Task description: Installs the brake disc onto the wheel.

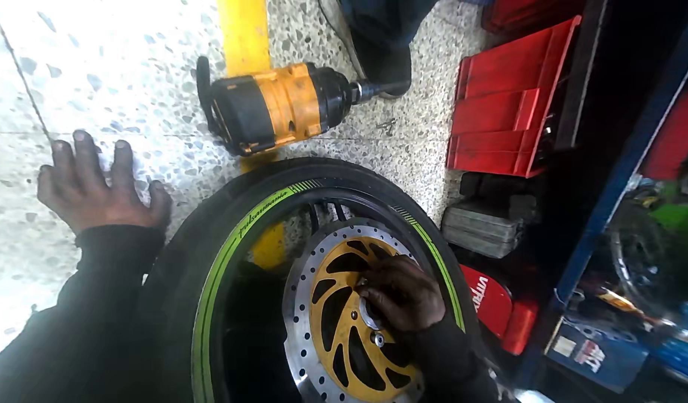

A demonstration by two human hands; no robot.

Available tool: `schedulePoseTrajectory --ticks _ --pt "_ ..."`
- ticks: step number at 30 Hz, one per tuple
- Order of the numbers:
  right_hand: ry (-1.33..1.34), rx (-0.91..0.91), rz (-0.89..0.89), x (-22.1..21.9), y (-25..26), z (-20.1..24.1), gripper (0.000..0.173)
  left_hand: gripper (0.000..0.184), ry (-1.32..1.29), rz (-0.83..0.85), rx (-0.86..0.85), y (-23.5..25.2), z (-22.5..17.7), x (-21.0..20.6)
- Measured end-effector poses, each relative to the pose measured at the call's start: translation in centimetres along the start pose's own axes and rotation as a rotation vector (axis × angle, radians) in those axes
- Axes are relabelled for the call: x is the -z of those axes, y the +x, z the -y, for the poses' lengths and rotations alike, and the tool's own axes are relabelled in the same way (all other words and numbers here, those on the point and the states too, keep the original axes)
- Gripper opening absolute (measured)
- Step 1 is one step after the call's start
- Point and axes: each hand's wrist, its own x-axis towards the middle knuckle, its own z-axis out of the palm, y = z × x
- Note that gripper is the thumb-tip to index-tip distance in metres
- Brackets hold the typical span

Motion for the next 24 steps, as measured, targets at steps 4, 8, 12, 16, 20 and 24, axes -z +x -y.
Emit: schedulePoseTrajectory --ticks 4,8,12,16,20,24 --pt "0.117 -0.052 -0.011 -0.43 -0.03 0.16 0.023 0.069 -0.004 0.005 0.005 0.10 -0.04 0.08" --pt "0.171 -0.007 -0.026 -0.66 -0.15 -0.07 0.017 0.069 -0.021 -0.003 -0.007 0.05 -0.12 0.20" --pt "0.160 0.019 -0.006 -0.26 -0.57 -0.04 0.017 0.069 -0.013 -0.030 -0.018 0.07 0.15 -0.21" --pt "0.141 0.014 -0.007 -0.09 -0.45 -0.14 0.015 0.070 -0.005 0.000 -0.016 0.08 -0.10 0.23" --pt "0.122 -0.003 -0.040 -0.53 -0.27 -0.13 0.020 0.070 0.001 0.004 -0.017 0.15 -0.21 0.31" --pt "0.181 -0.020 -0.032 -0.78 -0.18 -0.10 0.021 0.069 -0.001 0.011 -0.003 0.14 -0.24 0.30"
